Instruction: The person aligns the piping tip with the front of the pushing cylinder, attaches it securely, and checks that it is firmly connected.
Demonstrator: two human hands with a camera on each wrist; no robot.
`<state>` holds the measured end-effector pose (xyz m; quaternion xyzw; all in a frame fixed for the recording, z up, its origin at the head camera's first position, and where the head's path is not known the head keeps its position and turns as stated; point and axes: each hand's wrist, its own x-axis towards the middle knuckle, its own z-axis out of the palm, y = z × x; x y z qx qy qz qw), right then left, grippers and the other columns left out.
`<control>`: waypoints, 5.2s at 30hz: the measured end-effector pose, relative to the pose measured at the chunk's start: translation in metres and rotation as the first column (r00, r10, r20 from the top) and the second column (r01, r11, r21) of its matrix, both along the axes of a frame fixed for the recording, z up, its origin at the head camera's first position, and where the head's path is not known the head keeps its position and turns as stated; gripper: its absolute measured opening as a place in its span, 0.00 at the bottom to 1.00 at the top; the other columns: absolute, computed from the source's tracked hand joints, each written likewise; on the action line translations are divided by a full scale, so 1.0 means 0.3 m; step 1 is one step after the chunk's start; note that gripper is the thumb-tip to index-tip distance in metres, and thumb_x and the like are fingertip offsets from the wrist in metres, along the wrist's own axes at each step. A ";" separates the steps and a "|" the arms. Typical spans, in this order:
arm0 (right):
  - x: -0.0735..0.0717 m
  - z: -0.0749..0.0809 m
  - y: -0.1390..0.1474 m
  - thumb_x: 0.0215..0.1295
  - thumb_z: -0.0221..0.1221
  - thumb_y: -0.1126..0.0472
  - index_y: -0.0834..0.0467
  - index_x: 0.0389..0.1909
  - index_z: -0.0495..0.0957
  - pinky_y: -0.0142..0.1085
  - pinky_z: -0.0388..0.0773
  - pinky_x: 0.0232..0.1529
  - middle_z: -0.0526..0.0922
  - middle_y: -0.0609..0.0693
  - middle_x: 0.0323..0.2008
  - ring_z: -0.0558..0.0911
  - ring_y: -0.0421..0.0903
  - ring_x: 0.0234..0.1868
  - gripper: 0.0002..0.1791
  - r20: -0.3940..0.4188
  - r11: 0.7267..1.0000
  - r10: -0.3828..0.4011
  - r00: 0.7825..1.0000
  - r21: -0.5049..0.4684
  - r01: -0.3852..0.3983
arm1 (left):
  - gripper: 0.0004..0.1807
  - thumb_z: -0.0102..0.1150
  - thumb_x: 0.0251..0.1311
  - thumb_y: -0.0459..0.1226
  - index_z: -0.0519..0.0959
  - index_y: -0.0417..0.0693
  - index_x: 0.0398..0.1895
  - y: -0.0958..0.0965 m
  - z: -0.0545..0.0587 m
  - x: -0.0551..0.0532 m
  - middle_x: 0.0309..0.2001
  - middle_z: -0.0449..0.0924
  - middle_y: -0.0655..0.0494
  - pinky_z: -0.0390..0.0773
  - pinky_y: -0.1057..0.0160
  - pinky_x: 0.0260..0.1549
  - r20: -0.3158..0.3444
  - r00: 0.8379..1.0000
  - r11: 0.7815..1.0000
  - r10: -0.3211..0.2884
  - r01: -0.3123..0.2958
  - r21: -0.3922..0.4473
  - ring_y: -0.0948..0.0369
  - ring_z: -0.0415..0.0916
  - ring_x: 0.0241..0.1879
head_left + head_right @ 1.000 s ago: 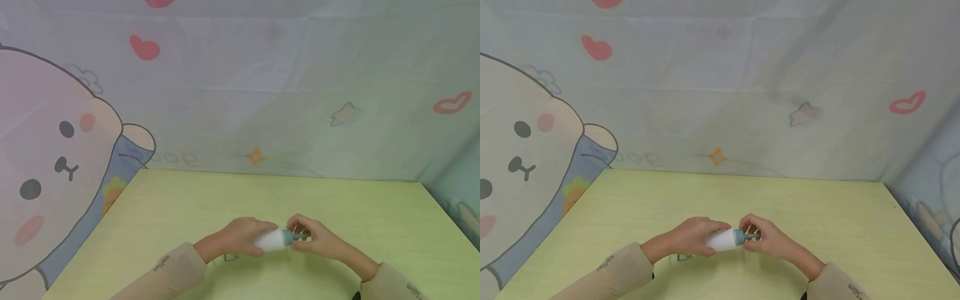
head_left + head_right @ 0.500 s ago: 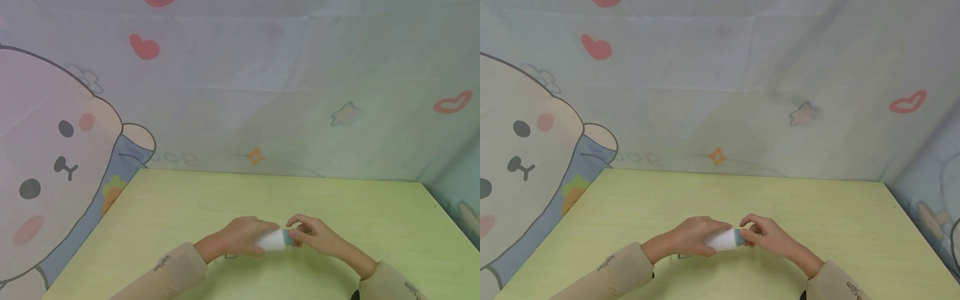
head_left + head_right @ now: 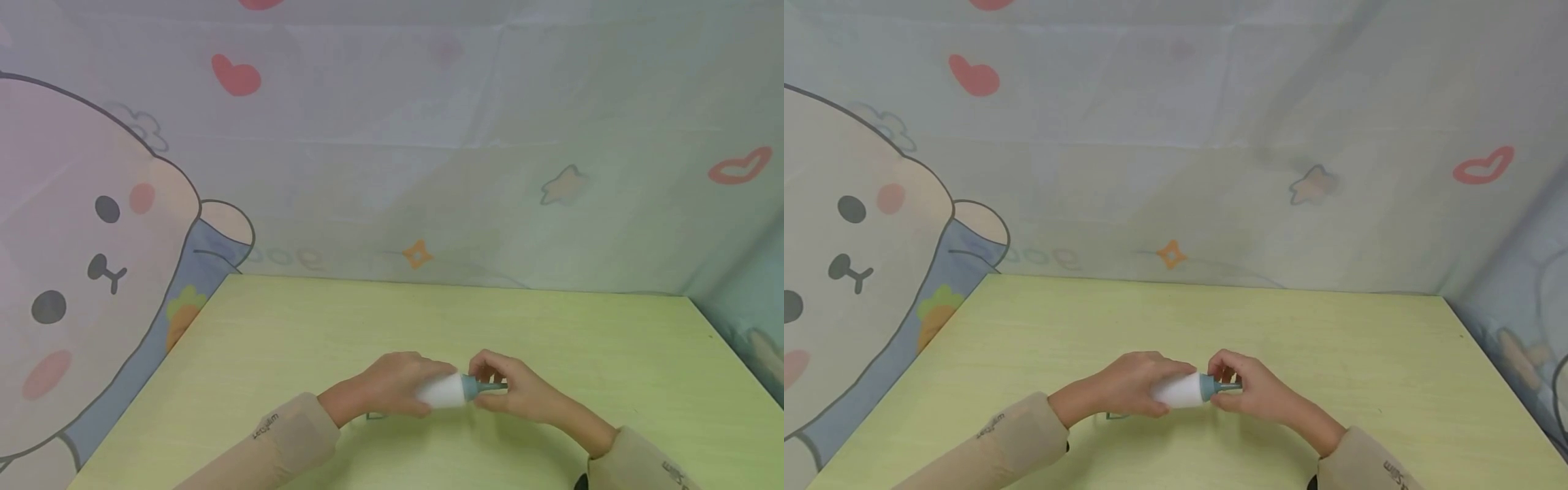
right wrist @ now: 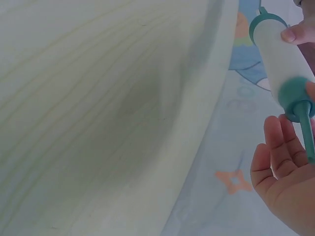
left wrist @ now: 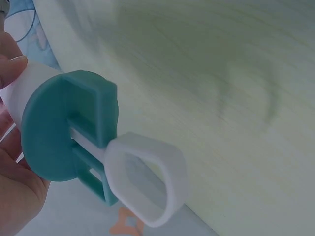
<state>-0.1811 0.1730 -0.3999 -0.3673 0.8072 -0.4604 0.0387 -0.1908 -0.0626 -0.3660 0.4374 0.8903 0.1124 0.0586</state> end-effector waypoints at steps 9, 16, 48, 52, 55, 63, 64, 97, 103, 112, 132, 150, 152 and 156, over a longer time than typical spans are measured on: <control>-0.002 0.001 0.009 0.60 0.53 0.60 0.58 0.47 0.67 0.31 0.73 0.33 0.81 0.53 0.36 0.77 0.39 0.33 0.14 0.068 0.998 -0.024 0.997 0.061 0.020 | 0.30 0.62 0.46 0.41 0.69 0.59 0.56 -0.001 0.000 -0.001 0.47 0.77 0.64 0.70 0.72 0.33 -0.005 1.000 1.000 -0.005 0.005 -0.002 0.66 0.73 0.38; 0.008 -0.008 0.000 0.51 0.62 0.62 0.54 0.42 0.68 0.31 0.67 0.33 0.75 0.48 0.37 0.72 0.37 0.36 0.18 -0.068 0.999 -0.020 0.997 0.040 0.023 | 0.29 0.63 0.45 0.40 0.69 0.60 0.55 0.002 -0.006 -0.004 0.44 0.78 0.64 0.70 0.72 0.32 -0.011 1.000 1.000 -0.015 0.015 0.003 0.67 0.73 0.36; 0.011 -0.009 0.001 0.64 0.48 0.62 0.61 0.44 0.68 0.31 0.75 0.32 0.81 0.54 0.35 0.79 0.39 0.34 0.10 0.087 0.998 0.012 0.996 0.059 -0.017 | 0.30 0.63 0.46 0.40 0.69 0.58 0.57 -0.002 -0.022 -0.004 0.47 0.77 0.63 0.71 0.72 0.33 0.017 0.999 0.999 -0.038 0.037 0.012 0.67 0.73 0.38; 0.015 -0.009 0.003 0.63 0.51 0.59 0.62 0.48 0.67 0.32 0.75 0.35 0.80 0.56 0.40 0.79 0.41 0.38 0.15 0.060 0.996 -0.023 0.998 0.089 0.017 | 0.30 0.63 0.46 0.41 0.68 0.58 0.57 -0.004 -0.017 -0.003 0.48 0.77 0.63 0.71 0.71 0.34 0.023 1.000 1.000 -0.021 0.021 -0.005 0.66 0.73 0.39; 0.016 -0.016 0.001 0.57 0.58 0.58 0.58 0.47 0.69 0.32 0.73 0.37 0.78 0.53 0.43 0.76 0.38 0.39 0.18 -0.025 0.996 -0.036 0.999 0.085 0.038 | 0.30 0.63 0.46 0.41 0.68 0.58 0.57 -0.005 -0.015 -0.004 0.48 0.77 0.63 0.71 0.71 0.34 0.022 1.000 1.000 -0.019 0.019 -0.004 0.66 0.73 0.40; 0.015 -0.029 -0.007 0.51 0.62 0.63 0.55 0.38 0.71 0.32 0.73 0.34 0.78 0.47 0.34 0.73 0.35 0.33 0.14 -0.165 0.999 -0.010 0.986 0.033 0.016 | 0.30 0.64 0.45 0.39 0.69 0.58 0.56 -0.001 -0.024 -0.007 0.46 0.78 0.63 0.70 0.73 0.34 0.009 0.998 0.998 -0.060 0.060 0.037 0.68 0.73 0.37; 0.015 -0.029 -0.007 0.51 0.62 0.63 0.55 0.38 0.72 0.31 0.74 0.34 0.78 0.47 0.33 0.73 0.34 0.33 0.13 -0.157 0.999 -0.013 0.987 0.033 0.018 | 0.30 0.64 0.45 0.39 0.69 0.58 0.56 0.000 -0.025 -0.007 0.45 0.78 0.64 0.70 0.73 0.34 0.008 0.998 0.997 -0.061 0.061 0.040 0.68 0.73 0.36; -0.132 -0.071 0.007 0.51 0.60 0.65 0.59 0.37 0.73 0.39 0.76 0.41 0.81 0.51 0.36 0.80 0.46 0.38 0.11 -0.066 0.956 -0.191 0.979 0.215 0.201 | 0.23 0.65 0.45 0.37 0.74 0.57 0.49 0.082 -0.056 -0.165 0.41 0.78 0.58 0.71 0.70 0.36 -0.107 0.994 0.997 -0.001 -0.008 -0.082 0.64 0.73 0.38; -0.185 -0.093 0.027 0.51 0.61 0.65 0.60 0.37 0.74 0.32 0.75 0.35 0.82 0.53 0.35 0.80 0.47 0.38 0.12 -0.032 0.947 -0.231 0.973 0.222 0.232 | 0.25 0.65 0.44 0.36 0.75 0.56 0.50 0.119 -0.077 -0.226 0.43 0.78 0.59 0.71 0.69 0.39 -0.038 0.998 0.994 0.055 -0.058 -0.095 0.64 0.73 0.40; -0.241 -0.121 0.044 0.51 0.62 0.62 0.60 0.36 0.75 0.36 0.76 0.36 0.82 0.55 0.36 0.80 0.49 0.38 0.12 -0.031 0.936 -0.250 0.968 0.249 0.250 | 0.22 0.63 0.47 0.35 0.76 0.55 0.49 0.150 -0.121 -0.280 0.43 0.80 0.60 0.71 0.70 0.39 -0.007 0.997 0.994 0.080 -0.081 -0.072 0.65 0.74 0.40; -0.251 -0.130 0.033 0.48 0.63 0.62 0.64 0.42 0.73 0.38 0.75 0.36 0.80 0.57 0.39 0.78 0.50 0.40 0.19 0.053 0.917 -0.289 0.956 0.300 0.261 | 0.30 0.62 0.47 0.38 0.68 0.57 0.58 0.149 -0.154 -0.279 0.53 0.74 0.61 0.72 0.63 0.44 -0.110 0.981 0.975 0.161 -0.176 -0.133 0.60 0.74 0.48; -0.254 -0.130 0.055 0.49 0.63 0.61 0.64 0.45 0.72 0.45 0.74 0.42 0.79 0.60 0.42 0.78 0.54 0.43 0.21 0.023 0.910 -0.291 0.956 0.313 0.270 | 0.34 0.68 0.40 0.42 0.70 0.56 0.56 0.090 -0.142 -0.271 0.53 0.75 0.61 0.64 0.55 0.49 -0.117 0.972 0.975 0.204 -0.212 -0.064 0.60 0.71 0.52; -0.253 -0.130 0.057 0.50 0.62 0.62 0.65 0.45 0.72 0.45 0.74 0.42 0.79 0.60 0.41 0.78 0.54 0.43 0.21 0.023 0.914 -0.284 0.958 0.308 0.264 | 0.33 0.68 0.40 0.42 0.70 0.56 0.56 0.082 -0.145 -0.272 0.53 0.74 0.61 0.63 0.53 0.51 -0.109 0.971 0.973 0.211 -0.219 -0.070 0.59 0.70 0.53; -0.255 -0.133 0.058 0.50 0.62 0.62 0.65 0.44 0.72 0.44 0.75 0.41 0.79 0.60 0.41 0.78 0.54 0.42 0.20 0.017 0.916 -0.278 0.960 0.306 0.260 | 0.33 0.67 0.41 0.43 0.70 0.58 0.56 0.075 -0.155 -0.275 0.53 0.74 0.61 0.61 0.47 0.54 -0.110 0.970 0.971 0.215 -0.225 -0.083 0.57 0.67 0.56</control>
